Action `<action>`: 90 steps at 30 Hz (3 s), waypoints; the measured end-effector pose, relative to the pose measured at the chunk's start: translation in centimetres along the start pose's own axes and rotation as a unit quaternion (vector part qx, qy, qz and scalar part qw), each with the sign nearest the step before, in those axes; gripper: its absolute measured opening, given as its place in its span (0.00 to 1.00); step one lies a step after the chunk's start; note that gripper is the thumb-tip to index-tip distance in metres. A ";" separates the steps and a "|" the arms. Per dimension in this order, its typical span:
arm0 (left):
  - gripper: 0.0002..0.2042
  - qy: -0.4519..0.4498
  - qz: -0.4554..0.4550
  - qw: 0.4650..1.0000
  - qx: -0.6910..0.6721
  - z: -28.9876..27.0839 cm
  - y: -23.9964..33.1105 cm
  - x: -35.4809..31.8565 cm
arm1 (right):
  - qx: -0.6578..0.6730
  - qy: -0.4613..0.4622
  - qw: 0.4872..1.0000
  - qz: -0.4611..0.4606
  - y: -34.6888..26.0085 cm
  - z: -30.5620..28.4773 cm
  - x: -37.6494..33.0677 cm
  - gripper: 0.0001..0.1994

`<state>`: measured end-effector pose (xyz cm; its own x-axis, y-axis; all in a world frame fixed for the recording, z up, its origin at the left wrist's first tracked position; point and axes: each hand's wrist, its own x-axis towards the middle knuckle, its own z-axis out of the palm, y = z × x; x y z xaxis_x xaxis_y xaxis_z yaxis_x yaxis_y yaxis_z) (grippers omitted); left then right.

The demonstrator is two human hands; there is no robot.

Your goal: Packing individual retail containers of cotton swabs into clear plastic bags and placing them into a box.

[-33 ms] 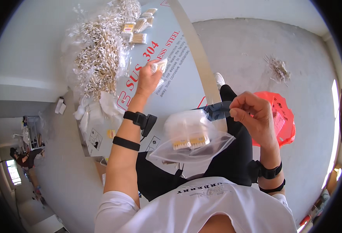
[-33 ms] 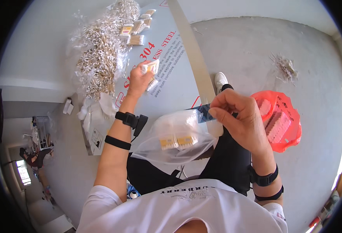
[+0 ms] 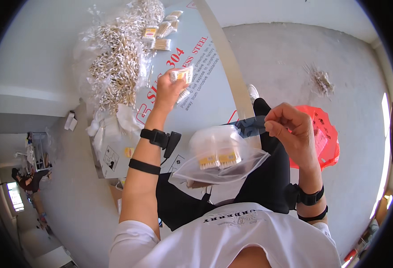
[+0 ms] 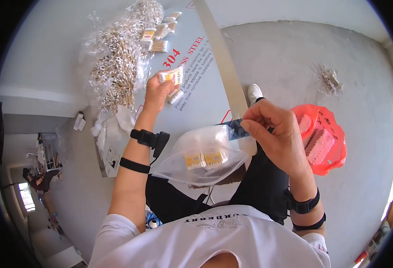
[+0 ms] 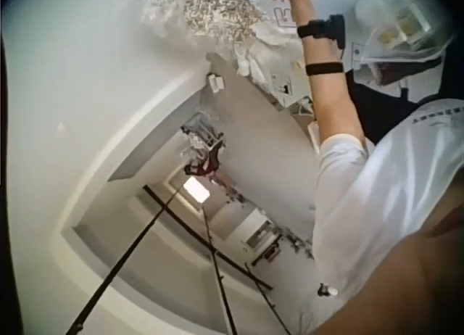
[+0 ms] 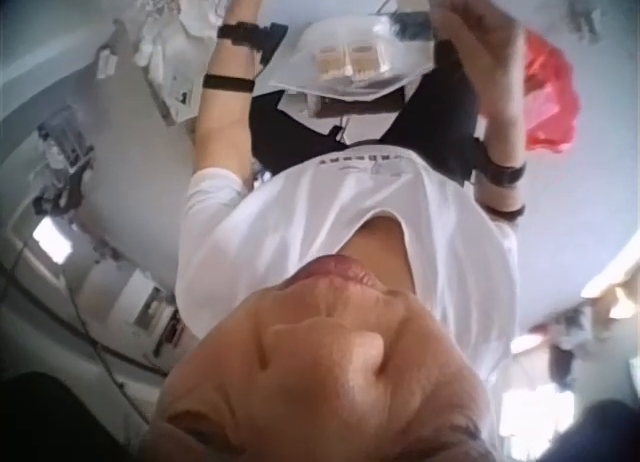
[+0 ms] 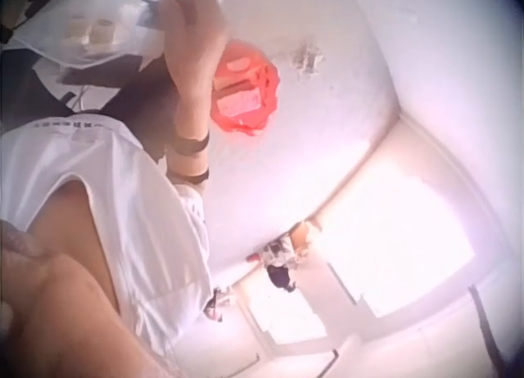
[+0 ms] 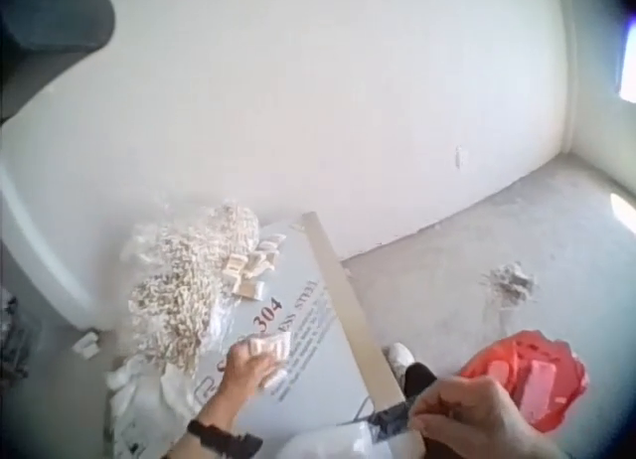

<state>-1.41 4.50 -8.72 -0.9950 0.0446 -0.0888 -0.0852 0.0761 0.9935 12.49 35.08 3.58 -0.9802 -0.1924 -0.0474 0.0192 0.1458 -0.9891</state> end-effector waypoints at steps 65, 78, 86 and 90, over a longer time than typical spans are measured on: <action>0.24 -0.087 -0.083 0.860 0.496 -4.0 -4.3 -2.3 | -0.004 -0.026 0.997 0.072 0.6 3.1 -2.2 0.06; 0.11 0.137 0.101 0.980 -0.102 0.8 10.6 -18.8 | -0.338 0.109 0.919 -0.171 -0.3 3.8 -3.2 0.08; 0.18 0.036 0.223 0.918 0.325 5.5 10.4 -22.2 | -0.154 -0.084 0.958 -0.226 -4.3 6.7 -2.7 0.15; 0.17 0.069 0.180 0.919 0.345 5.2 11.0 -22.3 | -0.249 -0.130 0.951 -0.129 -3.4 6.9 -2.9 0.12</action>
<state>20.08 9.55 3.85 -0.9537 0.0680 0.2930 0.2555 0.6970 0.6701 16.63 28.44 6.17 -0.8566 -0.5077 0.0924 -0.3750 0.4894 -0.7873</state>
